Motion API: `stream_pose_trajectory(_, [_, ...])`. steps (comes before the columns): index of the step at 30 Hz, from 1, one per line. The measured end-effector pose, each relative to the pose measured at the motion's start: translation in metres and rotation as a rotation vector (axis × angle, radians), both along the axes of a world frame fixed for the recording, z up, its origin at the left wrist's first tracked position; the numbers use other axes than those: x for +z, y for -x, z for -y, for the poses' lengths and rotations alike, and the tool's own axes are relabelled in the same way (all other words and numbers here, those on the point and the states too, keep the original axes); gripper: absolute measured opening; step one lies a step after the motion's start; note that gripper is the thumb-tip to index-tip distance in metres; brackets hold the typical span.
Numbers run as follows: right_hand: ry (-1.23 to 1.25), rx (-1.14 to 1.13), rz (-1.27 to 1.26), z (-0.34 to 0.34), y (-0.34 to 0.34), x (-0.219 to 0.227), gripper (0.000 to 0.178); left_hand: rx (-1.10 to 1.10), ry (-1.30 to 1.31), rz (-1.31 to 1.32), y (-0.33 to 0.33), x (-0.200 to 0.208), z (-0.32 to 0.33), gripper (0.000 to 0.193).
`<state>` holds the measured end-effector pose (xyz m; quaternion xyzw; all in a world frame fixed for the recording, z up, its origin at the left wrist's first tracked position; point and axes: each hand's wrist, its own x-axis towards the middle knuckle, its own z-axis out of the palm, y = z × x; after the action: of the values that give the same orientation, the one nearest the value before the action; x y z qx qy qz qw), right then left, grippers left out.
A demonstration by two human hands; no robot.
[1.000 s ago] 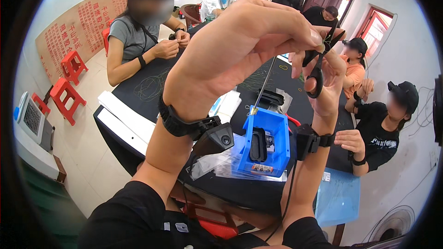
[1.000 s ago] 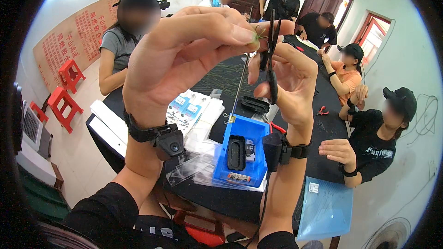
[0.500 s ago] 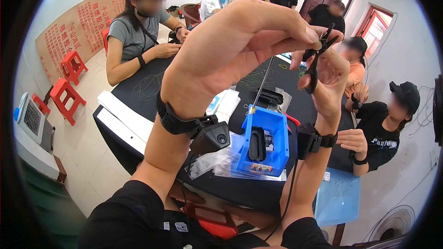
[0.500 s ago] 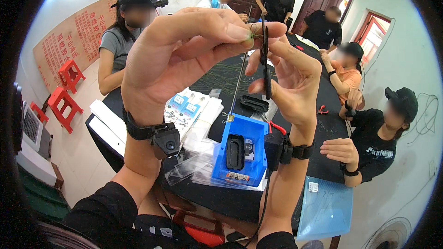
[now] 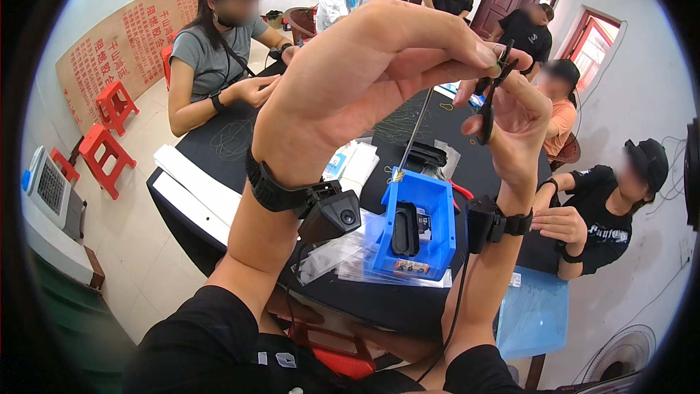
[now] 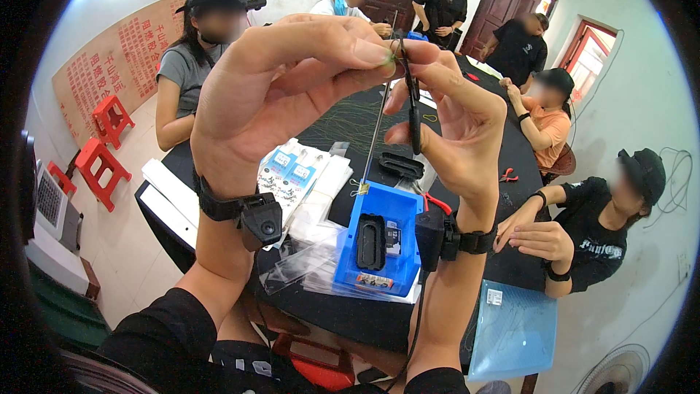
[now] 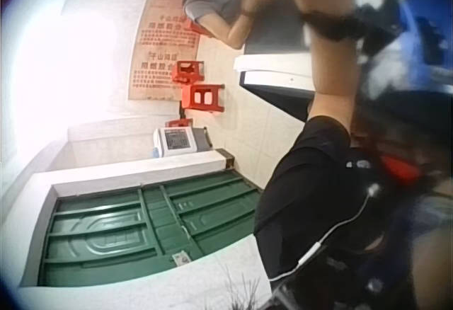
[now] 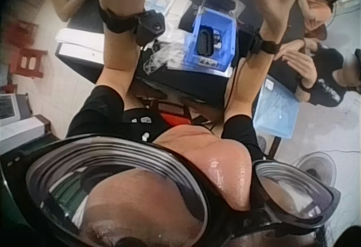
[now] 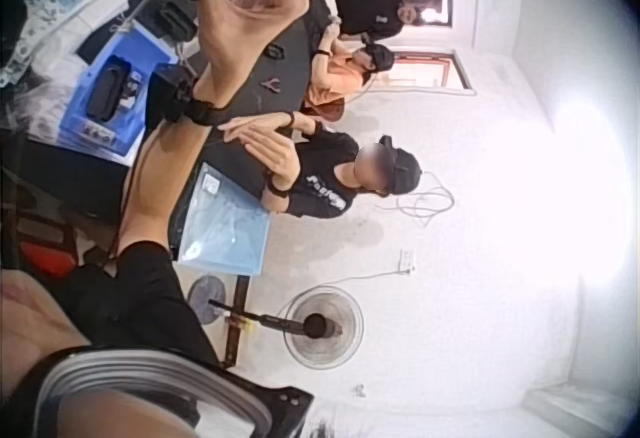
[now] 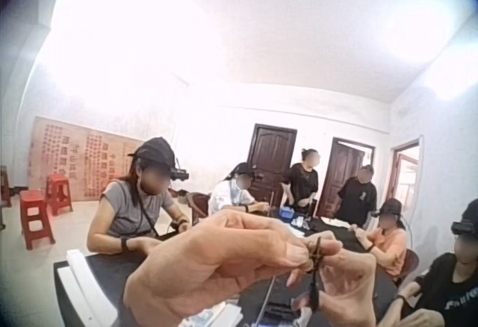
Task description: Assemble small fishing tackle components including hooks, lines, and weights.
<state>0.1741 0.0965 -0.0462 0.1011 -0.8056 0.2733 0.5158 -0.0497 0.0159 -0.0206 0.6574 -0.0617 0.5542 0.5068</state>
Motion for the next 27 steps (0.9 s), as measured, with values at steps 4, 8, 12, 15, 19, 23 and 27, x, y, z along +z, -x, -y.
stream_pose_trajectory(4, [0.006,-0.020,0.001,0.0005,-0.0004,0.0001,0.061,-0.003,-0.009,-0.006,-0.0005,0.0008,0.0000,0.022])
stream_pose_trajectory(8, [0.002,-0.047,0.003,0.0019,0.0001,0.0008,0.062,-0.006,0.009,-0.005,-0.0009,0.0013,0.0001,0.021])
stream_pose_trajectory(12, [0.020,-0.063,0.015,0.0049,-0.0012,0.0016,0.061,-0.003,0.021,-0.014,0.0005,0.0018,-0.0003,0.021])
stream_pose_trajectory(15, [0.039,-0.085,0.023,0.0062,-0.0024,0.0019,0.062,-0.012,0.010,-0.008,0.0013,0.0019,-0.0011,0.021])
stream_pose_trajectory(19, [0.035,-0.121,0.046,0.0062,-0.0047,0.0026,0.063,-0.055,0.026,0.010,0.0009,0.0024,-0.0018,0.020])
stream_pose_trajectory(23, [0.041,-0.126,0.047,0.0059,-0.0051,0.0024,0.064,0.001,0.011,-0.015,0.0002,0.0035,-0.0013,0.020])
stream_pose_trajectory(27, [0.042,-0.112,0.029,0.0063,-0.0042,0.0024,0.063,0.022,0.010,-0.011,0.0003,0.0040,0.0000,0.020])
